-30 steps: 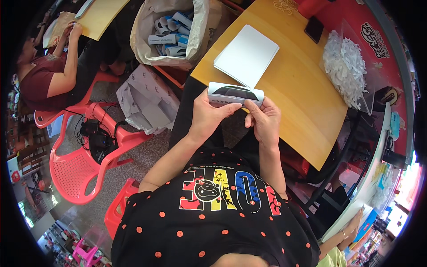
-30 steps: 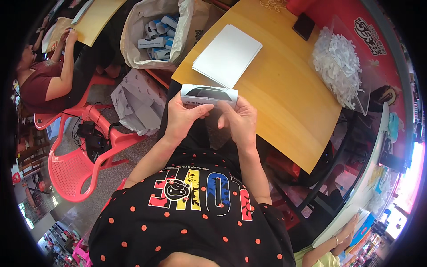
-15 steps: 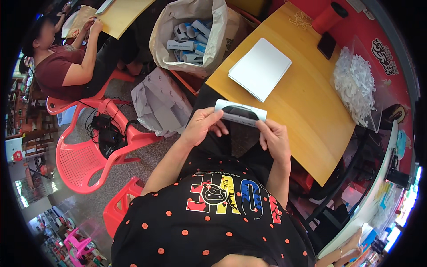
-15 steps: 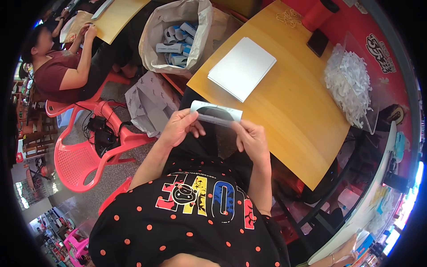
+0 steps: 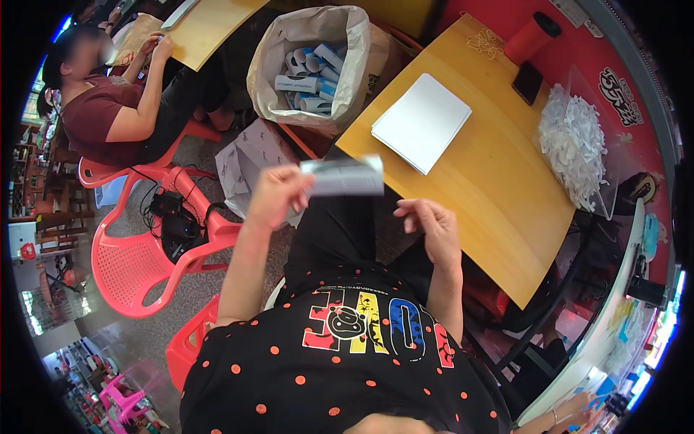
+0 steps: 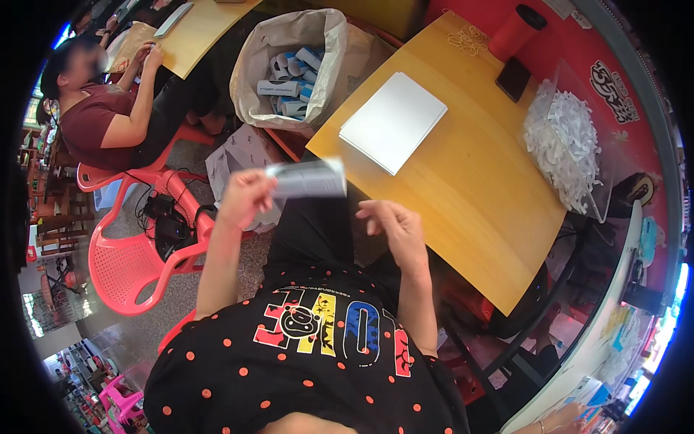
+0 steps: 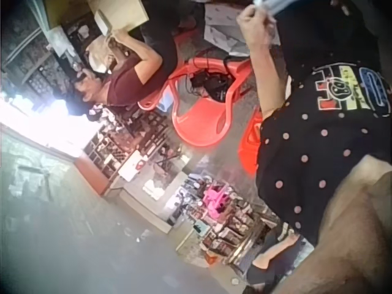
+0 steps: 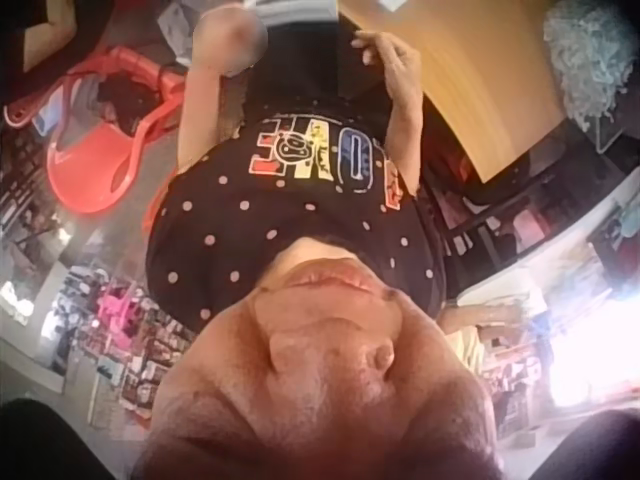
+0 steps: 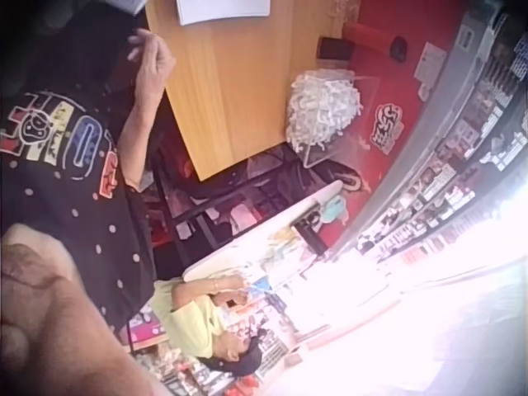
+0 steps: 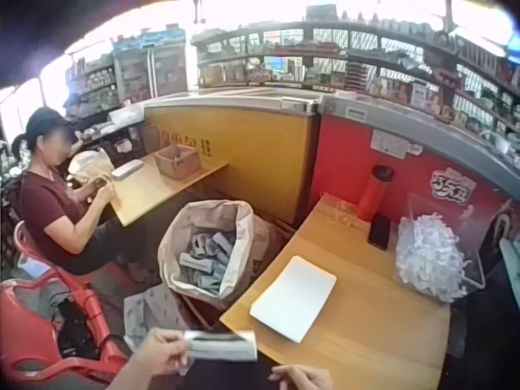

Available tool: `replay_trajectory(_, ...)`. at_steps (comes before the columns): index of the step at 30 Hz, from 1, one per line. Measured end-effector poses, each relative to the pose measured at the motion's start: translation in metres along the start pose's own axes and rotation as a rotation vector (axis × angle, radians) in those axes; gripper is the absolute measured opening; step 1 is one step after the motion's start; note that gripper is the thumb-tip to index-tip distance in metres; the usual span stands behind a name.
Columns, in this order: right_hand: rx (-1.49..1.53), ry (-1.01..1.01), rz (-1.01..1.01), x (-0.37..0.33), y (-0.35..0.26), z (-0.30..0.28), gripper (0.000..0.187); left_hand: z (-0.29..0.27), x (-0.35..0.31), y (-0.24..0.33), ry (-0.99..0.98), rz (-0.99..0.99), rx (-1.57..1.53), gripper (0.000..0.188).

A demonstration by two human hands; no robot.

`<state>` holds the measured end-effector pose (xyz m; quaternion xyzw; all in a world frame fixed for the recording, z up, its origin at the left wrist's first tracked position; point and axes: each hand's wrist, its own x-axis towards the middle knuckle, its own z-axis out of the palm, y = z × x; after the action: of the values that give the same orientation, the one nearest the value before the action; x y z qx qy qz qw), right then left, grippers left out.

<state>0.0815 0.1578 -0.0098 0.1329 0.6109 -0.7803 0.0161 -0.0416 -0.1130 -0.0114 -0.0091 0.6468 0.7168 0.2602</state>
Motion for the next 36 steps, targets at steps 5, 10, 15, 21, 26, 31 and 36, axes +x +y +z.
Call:
replay_trajectory(5,-0.208,0.183,-0.133,0.008,-0.012,-0.014,0.019,-0.021,0.063,0.031,0.238,0.23,-0.264,0.028)
replay_trajectory(10,-0.856,0.29,-0.43,0.024,-0.032,-0.012,0.03,-0.011,0.074,-0.004,0.179,0.179,-0.077,0.044)
replay_trajectory(15,-1.203,0.225,-0.518,0.048,-0.024,-0.017,0.046,-0.047,0.003,-0.076,-0.165,-0.329,0.559,0.025)
replay_trajectory(21,-1.211,0.222,-0.428,0.054,-0.008,-0.018,0.043,-0.098,-0.173,-0.155,-1.008,-0.907,1.354,0.023)
replay_trajectory(26,-1.259,0.243,-0.507,0.056,-0.003,-0.018,0.034,-0.101,-0.215,-0.157,-0.94,-1.184,1.161,0.022)
replay_trajectory(31,-1.451,0.258,-0.684,0.056,0.003,-0.021,0.026,-0.04,-0.11,-0.059,-0.356,-0.395,0.913,0.021)
replay_trajectory(36,-1.474,0.286,-0.802,0.061,0.005,-0.018,0.019,0.04,-0.04,-0.026,-0.153,-0.029,0.224,0.021)
